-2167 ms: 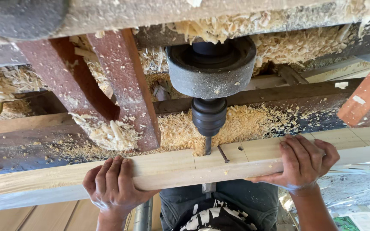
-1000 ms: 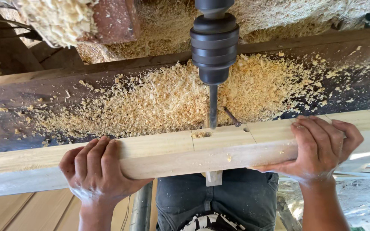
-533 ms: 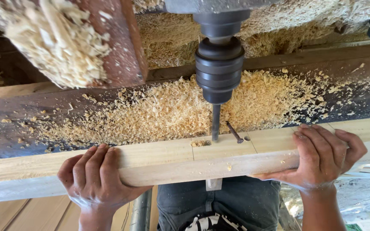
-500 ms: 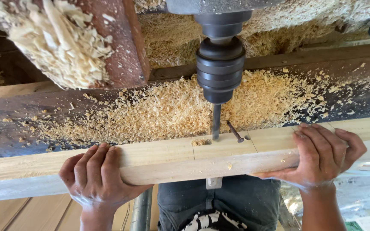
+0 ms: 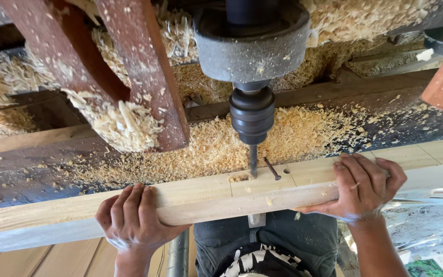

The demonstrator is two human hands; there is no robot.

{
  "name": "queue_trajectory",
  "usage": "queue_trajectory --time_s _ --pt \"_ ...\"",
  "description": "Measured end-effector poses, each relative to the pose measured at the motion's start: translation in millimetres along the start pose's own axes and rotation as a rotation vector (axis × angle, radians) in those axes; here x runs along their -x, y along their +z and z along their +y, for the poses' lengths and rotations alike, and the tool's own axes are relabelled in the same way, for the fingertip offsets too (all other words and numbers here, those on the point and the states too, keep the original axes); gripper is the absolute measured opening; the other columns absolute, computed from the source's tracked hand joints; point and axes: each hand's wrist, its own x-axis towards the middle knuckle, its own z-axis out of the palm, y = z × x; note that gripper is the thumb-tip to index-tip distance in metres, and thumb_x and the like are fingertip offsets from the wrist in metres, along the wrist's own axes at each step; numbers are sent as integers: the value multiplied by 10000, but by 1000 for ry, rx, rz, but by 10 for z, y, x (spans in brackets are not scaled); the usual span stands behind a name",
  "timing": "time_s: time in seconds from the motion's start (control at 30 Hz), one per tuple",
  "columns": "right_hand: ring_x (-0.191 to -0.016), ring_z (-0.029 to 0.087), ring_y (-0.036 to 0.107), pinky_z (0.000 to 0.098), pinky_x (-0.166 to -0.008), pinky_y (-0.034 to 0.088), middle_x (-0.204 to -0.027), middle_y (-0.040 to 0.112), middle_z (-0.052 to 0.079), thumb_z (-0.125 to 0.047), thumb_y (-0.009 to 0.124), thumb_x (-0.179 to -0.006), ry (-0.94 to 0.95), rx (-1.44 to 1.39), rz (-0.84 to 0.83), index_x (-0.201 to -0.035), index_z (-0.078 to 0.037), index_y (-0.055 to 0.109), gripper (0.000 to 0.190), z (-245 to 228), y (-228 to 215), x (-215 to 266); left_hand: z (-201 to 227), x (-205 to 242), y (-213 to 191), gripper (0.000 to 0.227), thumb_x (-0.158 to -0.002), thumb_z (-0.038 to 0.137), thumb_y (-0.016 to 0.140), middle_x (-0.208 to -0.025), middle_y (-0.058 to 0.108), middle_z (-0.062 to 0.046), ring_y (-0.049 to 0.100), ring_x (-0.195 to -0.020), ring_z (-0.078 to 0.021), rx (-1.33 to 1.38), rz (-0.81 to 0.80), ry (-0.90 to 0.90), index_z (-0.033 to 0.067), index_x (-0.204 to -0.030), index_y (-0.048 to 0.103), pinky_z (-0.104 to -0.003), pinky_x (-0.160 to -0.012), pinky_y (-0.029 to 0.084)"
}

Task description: The person uses a drill press to bore multiple holes into a long wooden plank. They hold the plank steady with both hands, aligning it under the drill bit and repositioning it to create a series of holes along its length.

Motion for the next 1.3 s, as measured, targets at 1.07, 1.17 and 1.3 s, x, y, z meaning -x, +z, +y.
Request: queue_trajectory --time_s 1.07,1.17,1.3 --pt "-846 274 618 527 -917 395 -839 714 140 -984 411 -815 -132 18 137 -853 -61 655 955 206 168 -124 -82 -44 21 907 -800 924 536 -986 704 -125 680 -949 -279 -19 48 42 44 -996 643 -506 -959 433" --pt "-847 274 623 532 -907 382 -822 707 141 -985 409 -775 -115 27 104 -831 -47 654 971 78 44 -139 -10 3 -21 875 -814 890 578 -1011 697 -122 681 -974 -290 -13 58 36 42 -1019 642 -506 -970 427" --pt "-875 282 632 533 -915 377 -859 725 144 -982 433 -763 -68 19 67 -849 -34 669 981 -61 -60 -111 44 50 -43 857 -807 873 626 -1029 705 -134 672 -964 -297 -17 66 49 41 -1011 640 -499 -959 428"
